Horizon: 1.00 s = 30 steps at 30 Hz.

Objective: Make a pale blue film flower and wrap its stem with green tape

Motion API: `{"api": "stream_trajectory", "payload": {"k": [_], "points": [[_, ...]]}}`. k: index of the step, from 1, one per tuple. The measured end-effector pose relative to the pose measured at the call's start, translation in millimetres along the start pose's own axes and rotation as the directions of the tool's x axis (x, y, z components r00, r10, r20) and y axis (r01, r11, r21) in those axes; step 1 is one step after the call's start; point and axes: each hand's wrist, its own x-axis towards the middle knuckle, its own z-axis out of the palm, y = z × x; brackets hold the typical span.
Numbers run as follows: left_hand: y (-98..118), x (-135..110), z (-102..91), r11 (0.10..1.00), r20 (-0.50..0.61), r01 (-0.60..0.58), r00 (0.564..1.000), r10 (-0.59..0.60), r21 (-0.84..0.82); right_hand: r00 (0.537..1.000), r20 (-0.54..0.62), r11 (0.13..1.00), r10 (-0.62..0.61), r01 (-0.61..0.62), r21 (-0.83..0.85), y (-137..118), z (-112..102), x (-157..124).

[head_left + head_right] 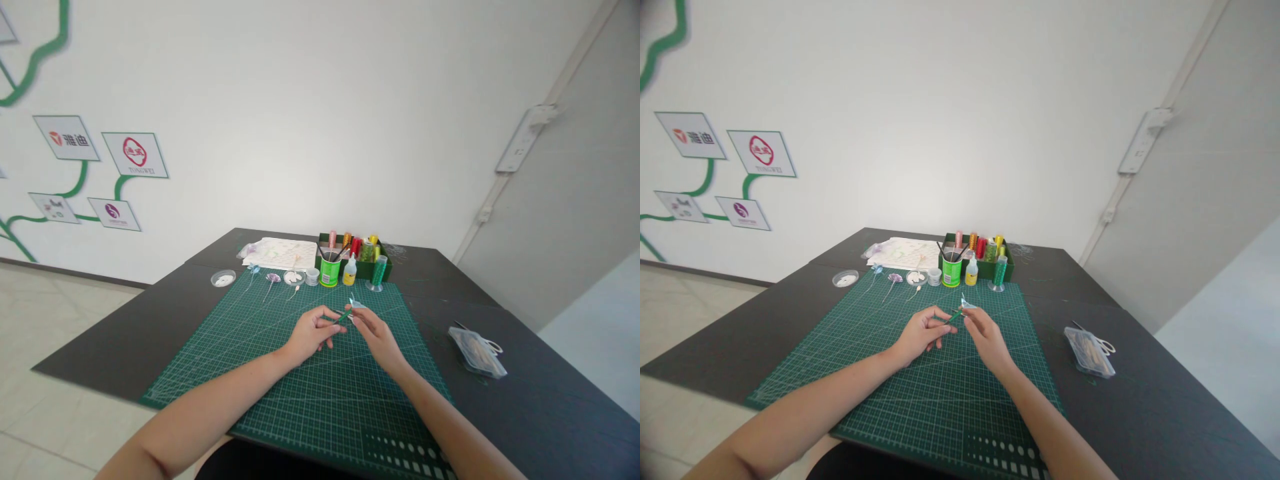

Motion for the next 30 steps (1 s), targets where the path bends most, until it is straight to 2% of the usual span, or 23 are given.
{"api": "stream_trajectory", "payload": {"k": [3, 6, 11, 14, 19, 24, 26, 30], "points": [[-1, -2, 3.3, 1.000, 0.007, -0.013, 1.000, 0.013, 0.005, 0.996, 0.090, 0.997, 0.010, -0.016, 0.072, -10, 17, -10], [-1, -5, 6.1, 0.999, 0.010, -0.035, 0.999, 0.035, 0.020, 0.996, 0.088, 0.995, 0.026, -0.034, 0.093, -15, 24, -16], [-4, -7, 8.2, 0.999, -0.010, -0.037, 0.999, 0.038, 0.038, 0.997, -0.012, 0.993, 0.078, -0.077, 0.088, -15, 22, -16], [-5, -5, 8.6, 0.999, -0.021, -0.013, 1.000, 0.014, 0.035, 0.993, -0.034, 0.989, 0.114, -0.110, 0.096, -18, 20, -15], [-3, -3, 6.6, 0.999, 0.000, 0.034, 0.999, -0.034, -0.023, 0.985, -0.032, 0.977, 0.168, -0.162, 0.136, -24, 15, -13], [1, -1, -2.3, 0.995, -0.021, 0.055, 0.998, -0.057, -0.082, 0.975, 0.020, 0.960, 0.222, -0.222, 0.171, -29, 11, -13], [1, 0, -4.1, 0.991, 0.017, 0.092, 0.996, -0.091, -0.098, 0.971, 0.058, 0.955, 0.233, -0.239, 0.174, -30, 11, -13], [-1, 0, 1.0, 0.968, 0.194, 0.224, 0.960, -0.200, -0.115, 0.962, 0.129, 0.950, 0.241, -0.261, 0.172, -31, 14, -14]]}}
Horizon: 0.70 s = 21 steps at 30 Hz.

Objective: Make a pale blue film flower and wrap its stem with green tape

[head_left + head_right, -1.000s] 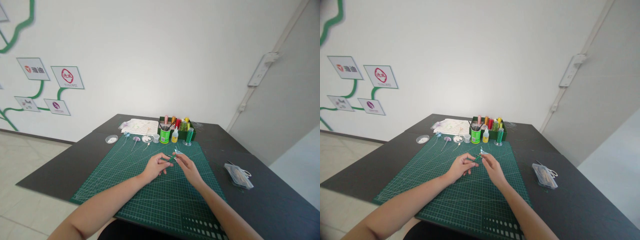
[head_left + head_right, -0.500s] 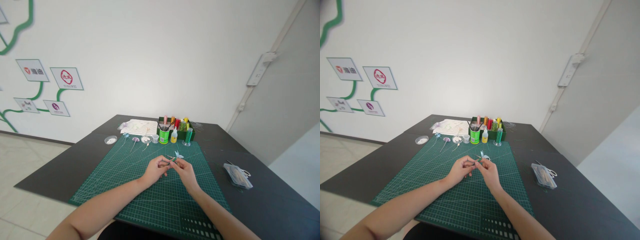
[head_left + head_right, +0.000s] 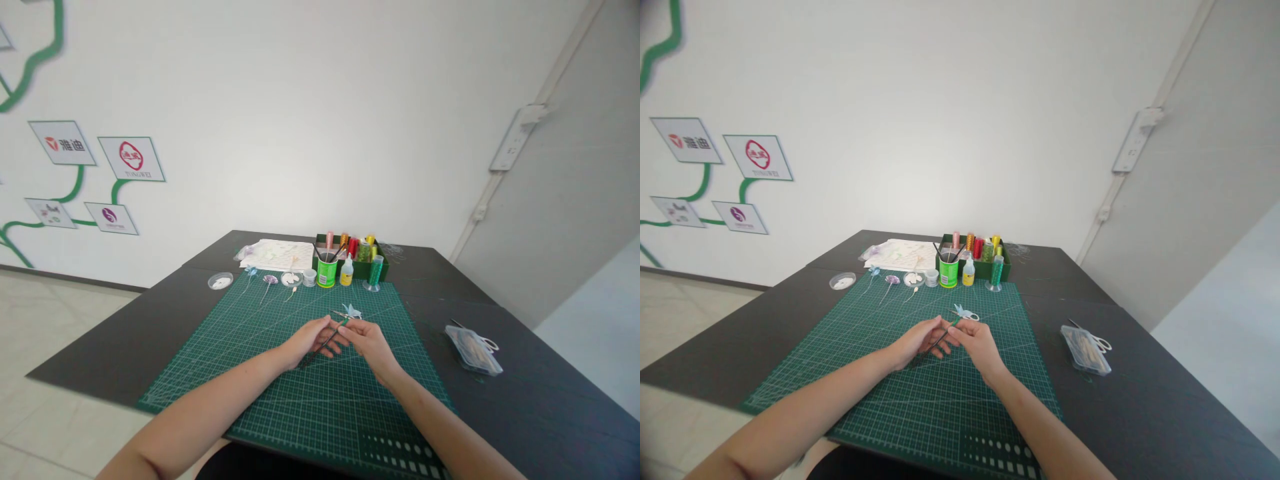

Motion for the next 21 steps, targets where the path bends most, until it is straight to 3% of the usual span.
{"api": "stream_trajectory", "payload": {"k": [6, 21], "points": [[-4, -3, 9.0, 1.000, 0.019, 0.019, 1.000, -0.019, 0.004, 1.000, 0.009, 1.000, -0.002, 0.002, 0.001, 1, 0, 1], [9, -8, 7.1, 0.997, -0.031, -0.046, 0.998, 0.048, 0.061, 0.996, -0.046, 0.991, -0.078, 0.073, -0.110, 7, -8, 6]]}}
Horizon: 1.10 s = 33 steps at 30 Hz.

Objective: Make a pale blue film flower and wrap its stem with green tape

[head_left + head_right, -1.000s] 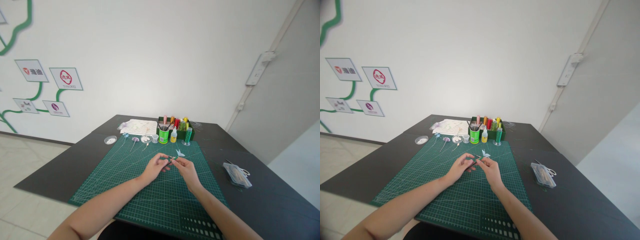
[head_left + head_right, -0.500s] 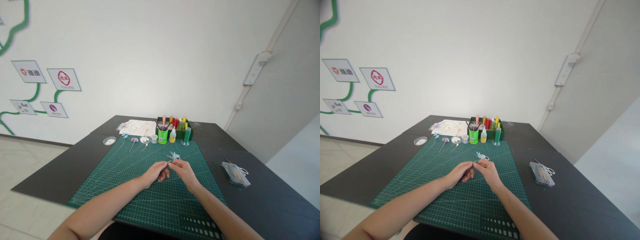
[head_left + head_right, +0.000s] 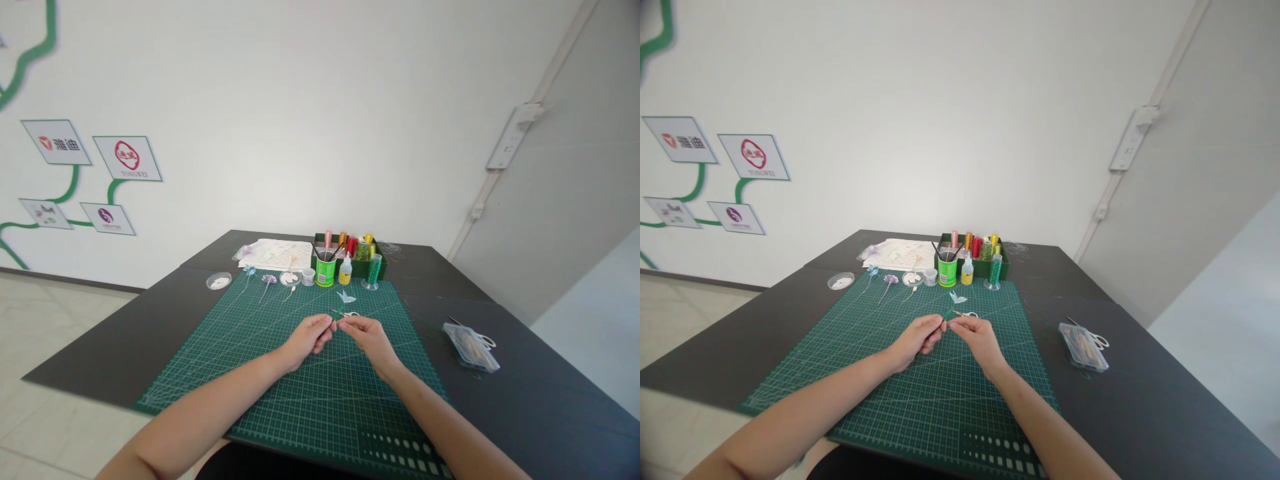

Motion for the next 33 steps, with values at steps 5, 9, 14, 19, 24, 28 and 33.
{"api": "stream_trajectory", "payload": {"k": [5, 9, 14, 19, 24, 28, 33], "points": [[-2, 4, -3.5, 0.995, -0.053, -0.019, 0.998, 0.024, 0.101, 0.997, 0.000, 0.990, -0.072, 0.071, -0.119, 1, -4, 0], [-6, 9, -9.9, 0.962, -0.092, -0.053, 0.992, 0.080, 0.267, 0.994, 0.029, 0.977, -0.110, 0.113, -0.182, -1, -6, -2], [-8, 9, -15.3, 0.841, -0.077, -0.122, 0.979, 0.190, 0.527, 0.984, 0.139, 0.968, -0.112, 0.139, -0.207, -4, -4, -6], [-6, 2, -14.9, 0.707, -0.007, -0.148, 0.977, 0.212, 0.691, 0.975, 0.193, 0.972, -0.106, 0.143, -0.185, -9, -4, -8], [-2, -3, -14.9, 0.612, 0.070, -0.171, 0.980, 0.186, 0.772, 0.981, 0.154, 0.980, -0.121, 0.143, -0.138, -15, -8, -9], [0, -5, -13.3, 0.547, 0.114, -0.188, 0.979, 0.167, 0.816, 0.984, 0.110, 0.983, -0.140, 0.152, -0.108, -21, -14, -9], [-1, -8, -9.0, 0.475, 0.194, -0.238, 0.971, 0.141, 0.847, 0.986, 0.069, 0.982, -0.153, 0.160, -0.100, -28, -22, -9]]}}
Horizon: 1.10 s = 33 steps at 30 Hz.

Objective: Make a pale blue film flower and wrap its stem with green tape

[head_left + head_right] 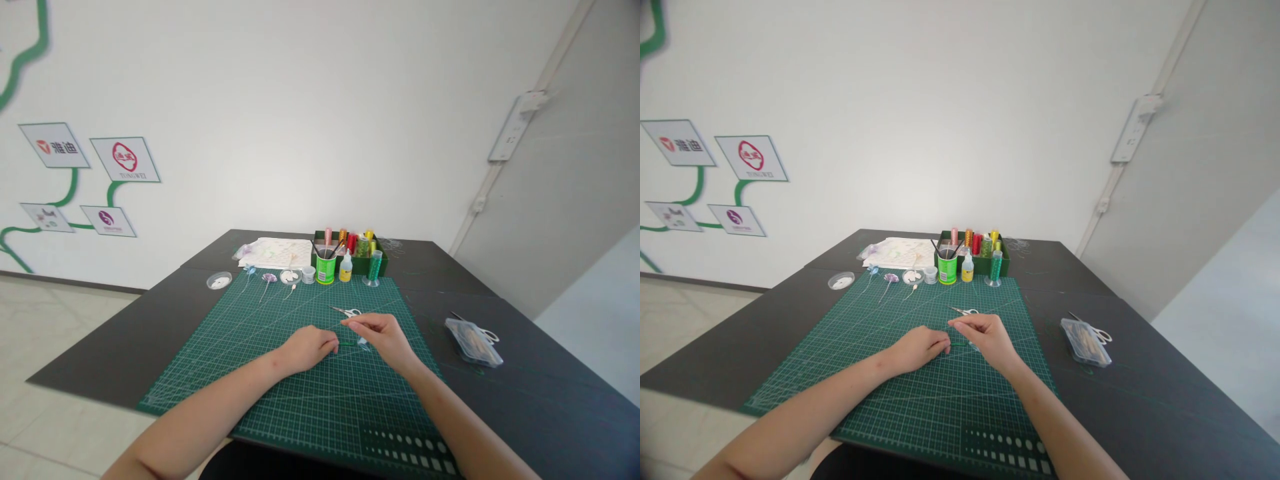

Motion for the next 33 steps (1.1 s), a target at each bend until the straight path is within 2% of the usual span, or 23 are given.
{"api": "stream_trajectory", "payload": {"k": [6, 12, 19, 25, 33], "points": [[4, -3, 0.5, 0.996, 0.070, -0.066, 0.996, 0.062, 0.055, 0.999, -0.036, 1.000, -0.014, 0.014, -0.002, 1, -5, 4], [7, -3, -4.3, 0.990, 0.118, -0.119, 0.987, 0.109, 0.081, 0.999, -0.048, 0.999, 0.026, -0.028, -0.034, 13, -5, 8], [16, -5, -10.2, 0.979, 0.097, -0.181, 0.980, 0.172, 0.095, 0.997, -0.036, 0.996, 0.075, -0.076, -0.037, 31, -11, 16], [13, -6, -13.9, 0.976, -0.004, -0.193, 0.981, 0.195, 0.095, 0.995, 0.012, 0.995, 0.097, -0.097, -0.018, 47, -12, 22], [11, -7, -14.7, 0.994, -0.241, -0.099, 0.965, 0.105, 0.034, 0.987, 0.110, 0.993, 0.115, -0.111, -0.040, 56, -10, 23]]}}
